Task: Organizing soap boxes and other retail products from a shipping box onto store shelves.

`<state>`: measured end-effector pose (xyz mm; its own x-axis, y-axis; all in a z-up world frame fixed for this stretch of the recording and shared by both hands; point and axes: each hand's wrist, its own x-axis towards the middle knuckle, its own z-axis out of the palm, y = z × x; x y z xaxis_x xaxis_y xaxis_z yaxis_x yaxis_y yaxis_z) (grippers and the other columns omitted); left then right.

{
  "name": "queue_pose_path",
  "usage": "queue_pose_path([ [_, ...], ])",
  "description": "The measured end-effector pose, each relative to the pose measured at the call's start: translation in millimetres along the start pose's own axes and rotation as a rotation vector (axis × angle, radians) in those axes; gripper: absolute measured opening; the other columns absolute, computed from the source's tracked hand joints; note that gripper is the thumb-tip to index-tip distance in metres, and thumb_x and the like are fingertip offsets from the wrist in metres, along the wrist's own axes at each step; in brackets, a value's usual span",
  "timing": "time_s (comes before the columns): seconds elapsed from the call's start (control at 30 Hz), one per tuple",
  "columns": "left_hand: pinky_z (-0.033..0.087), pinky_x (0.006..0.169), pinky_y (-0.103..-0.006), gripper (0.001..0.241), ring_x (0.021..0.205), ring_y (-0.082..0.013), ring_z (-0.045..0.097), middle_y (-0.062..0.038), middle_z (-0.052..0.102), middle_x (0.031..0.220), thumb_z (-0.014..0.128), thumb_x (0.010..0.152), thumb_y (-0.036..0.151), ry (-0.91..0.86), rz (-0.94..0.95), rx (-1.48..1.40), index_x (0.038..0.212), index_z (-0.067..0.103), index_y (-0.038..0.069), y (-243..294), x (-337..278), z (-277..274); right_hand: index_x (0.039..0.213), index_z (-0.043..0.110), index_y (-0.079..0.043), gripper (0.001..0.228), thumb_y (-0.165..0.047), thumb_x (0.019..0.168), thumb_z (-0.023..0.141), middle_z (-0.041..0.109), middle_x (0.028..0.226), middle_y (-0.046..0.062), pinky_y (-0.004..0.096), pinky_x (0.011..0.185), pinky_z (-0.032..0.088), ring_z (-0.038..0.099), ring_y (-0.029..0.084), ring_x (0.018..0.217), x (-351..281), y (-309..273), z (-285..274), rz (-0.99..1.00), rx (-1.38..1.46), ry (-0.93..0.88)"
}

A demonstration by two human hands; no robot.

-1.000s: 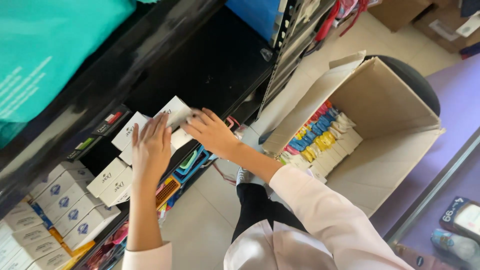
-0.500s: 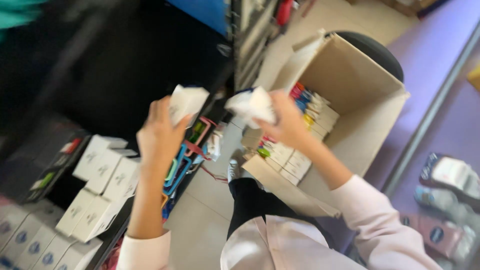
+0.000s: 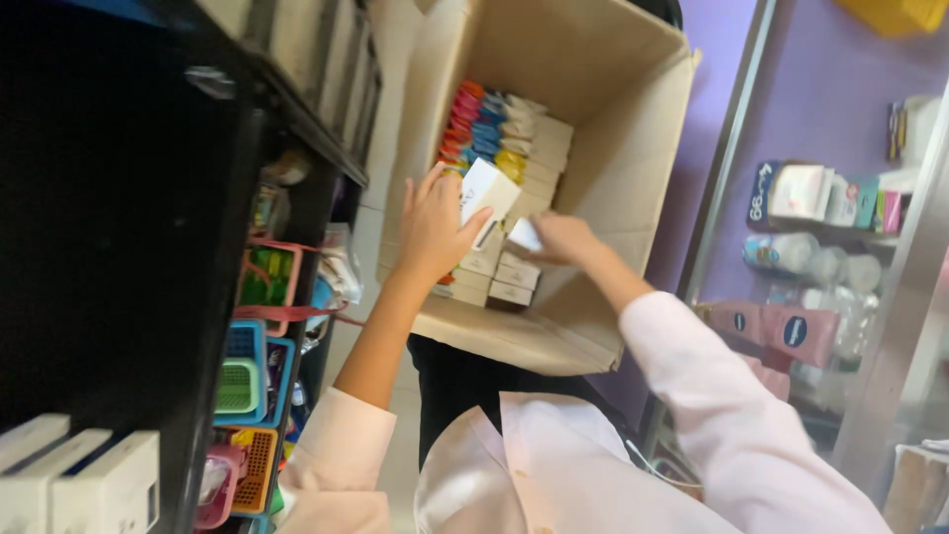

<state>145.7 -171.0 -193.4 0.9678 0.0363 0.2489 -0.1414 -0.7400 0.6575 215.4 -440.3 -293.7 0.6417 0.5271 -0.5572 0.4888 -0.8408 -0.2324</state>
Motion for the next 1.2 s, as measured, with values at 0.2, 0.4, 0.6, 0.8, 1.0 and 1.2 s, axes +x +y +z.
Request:
queue_pose_path([
  [0.2, 0.037, 0.114, -0.062, 0.049, 0.116, -0.037, 0.061, -0.017, 0.065, 0.116, 0.075, 0.09, 0.039, -0.194, 0.02, 0.061, 0.119, 0.059, 0.004, -9, 5, -9, 0.118, 0.068, -0.012, 0.047, -0.025, 0.074, 0.08, 0.066, 0.128, 0.011, 0.043, 0.091, 0.057, 0.064, 0.031, 0.117, 34, -8, 127, 0.001, -0.209, -0.434],
  [0.4, 0.038, 0.113, -0.0598, 0.05, 0.105, -0.0381, 0.063, -0.015, 0.062, 0.11, 0.076, 0.094, 0.038, -0.163, -0.061, -0.051, 0.121, 0.056, 0.002, -8, 10, -7, 0.116, 0.072, -0.008, 0.036, -0.032, 0.089, 0.073, 0.069, 0.125, 0.011, 0.042, 0.094, 0.054, 0.064, 0.032, 0.118, 46, -20, 208, -0.089, -0.208, -0.414],
  [0.6, 0.04, 0.114, -0.058, 0.051, 0.106, -0.0379, 0.063, -0.015, 0.062, 0.111, 0.076, 0.094, 0.037, -0.121, -0.089, -0.073, 0.123, 0.055, 0.001, -6, 10, -5, 0.113, 0.073, -0.006, 0.054, -0.053, 0.087, 0.075, 0.07, 0.122, 0.014, 0.043, 0.096, 0.053, 0.065, 0.033, 0.117, 50, -28, 173, -0.11, -0.151, -0.477],
  [0.8, 0.038, 0.114, -0.0582, 0.052, 0.109, -0.0391, 0.063, -0.016, 0.062, 0.113, 0.076, 0.094, 0.037, -0.087, -0.077, -0.086, 0.124, 0.054, 0.001, -8, 12, -1, 0.118, 0.071, -0.014, 0.038, -0.024, 0.081, 0.072, 0.07, 0.123, 0.01, 0.045, 0.093, 0.055, 0.065, 0.031, 0.118, 69, 2, 195, -0.044, -0.151, -0.585],
  [1.0, 0.039, 0.116, -0.0584, 0.053, 0.11, -0.0403, 0.063, -0.017, 0.062, 0.115, 0.075, 0.096, 0.037, -0.116, -0.105, -0.087, 0.127, 0.053, 0.0, -9, 6, -1, 0.116, 0.069, -0.011, 0.036, -0.022, 0.082, 0.07, 0.069, 0.124, 0.011, 0.047, 0.094, 0.055, 0.063, 0.034, 0.118, 68, 17, 242, -0.049, -0.134, -0.411],
  [1.2, 0.039, 0.115, -0.0606, 0.054, 0.111, -0.0415, 0.062, -0.017, 0.062, 0.118, 0.077, 0.096, 0.034, -0.062, -0.088, -0.121, 0.128, 0.052, 0.0, -6, 8, 0, 0.111, 0.067, -0.005, 0.026, -0.018, 0.088, 0.066, 0.067, 0.114, 0.012, 0.044, 0.084, 0.057, 0.063, 0.031, 0.108, 43, 4, 262, -0.208, -0.307, -0.169],
])
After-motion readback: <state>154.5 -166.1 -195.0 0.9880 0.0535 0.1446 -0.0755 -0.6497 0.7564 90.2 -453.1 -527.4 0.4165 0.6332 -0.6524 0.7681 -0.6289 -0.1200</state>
